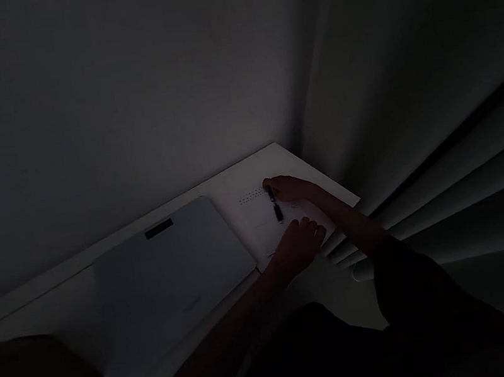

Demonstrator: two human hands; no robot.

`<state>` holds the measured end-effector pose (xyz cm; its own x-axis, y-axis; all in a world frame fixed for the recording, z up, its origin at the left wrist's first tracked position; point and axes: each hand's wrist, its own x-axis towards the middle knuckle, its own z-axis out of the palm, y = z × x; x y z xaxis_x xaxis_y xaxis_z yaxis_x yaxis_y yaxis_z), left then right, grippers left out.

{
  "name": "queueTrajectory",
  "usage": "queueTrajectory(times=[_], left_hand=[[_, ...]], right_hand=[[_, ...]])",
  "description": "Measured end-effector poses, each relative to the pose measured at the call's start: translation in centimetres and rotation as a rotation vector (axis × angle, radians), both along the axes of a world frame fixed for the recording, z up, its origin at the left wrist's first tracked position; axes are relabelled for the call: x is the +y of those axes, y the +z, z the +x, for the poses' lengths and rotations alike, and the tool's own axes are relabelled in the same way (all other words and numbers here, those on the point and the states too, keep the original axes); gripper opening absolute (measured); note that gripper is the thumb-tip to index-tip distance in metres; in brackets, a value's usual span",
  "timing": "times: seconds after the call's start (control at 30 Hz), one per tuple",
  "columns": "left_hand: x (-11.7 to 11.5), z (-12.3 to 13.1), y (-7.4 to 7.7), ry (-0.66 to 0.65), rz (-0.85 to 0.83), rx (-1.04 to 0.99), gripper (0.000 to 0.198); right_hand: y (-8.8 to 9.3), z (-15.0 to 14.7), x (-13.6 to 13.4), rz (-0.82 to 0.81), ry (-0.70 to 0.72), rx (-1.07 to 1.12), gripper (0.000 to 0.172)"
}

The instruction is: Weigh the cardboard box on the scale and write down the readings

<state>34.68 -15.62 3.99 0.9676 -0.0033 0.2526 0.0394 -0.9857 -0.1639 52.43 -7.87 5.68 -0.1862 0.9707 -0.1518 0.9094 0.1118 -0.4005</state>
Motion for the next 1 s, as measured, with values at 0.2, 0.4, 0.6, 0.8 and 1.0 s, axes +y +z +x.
queueTrajectory(times=[0.2,0.4,0.6,0.8,1.0], left_hand=[[0.1,1.0,-1.7,0.005,-0.081,0.009,0.015],[0.2,0.5,-2.4,0.045,-0.187,0.013,0.018],[0.3,0.5,-2.8,0.034,-0.245,-0.034,0.029],[0.4,0.5,-2.6,0.052,-0.282,0.004,0.026],[0.5,0.6,-2.7,0.115,-0.289,-0.035,0.023]], right_hand=[[-1.2,0.3,1.5,0.056,0.139,0.000,0.028],[-0.9,1.0,1.6,0.279,0.116,-0.207,0.032],[-0.7,2.7,1.5,0.497,-0.035,0.062,0.027],[-3.0,2.5,2.6,0.354,-0.266,0.699,0.053],[-3.9,1.6,2.5,0.148,-0.380,0.881,0.042]])
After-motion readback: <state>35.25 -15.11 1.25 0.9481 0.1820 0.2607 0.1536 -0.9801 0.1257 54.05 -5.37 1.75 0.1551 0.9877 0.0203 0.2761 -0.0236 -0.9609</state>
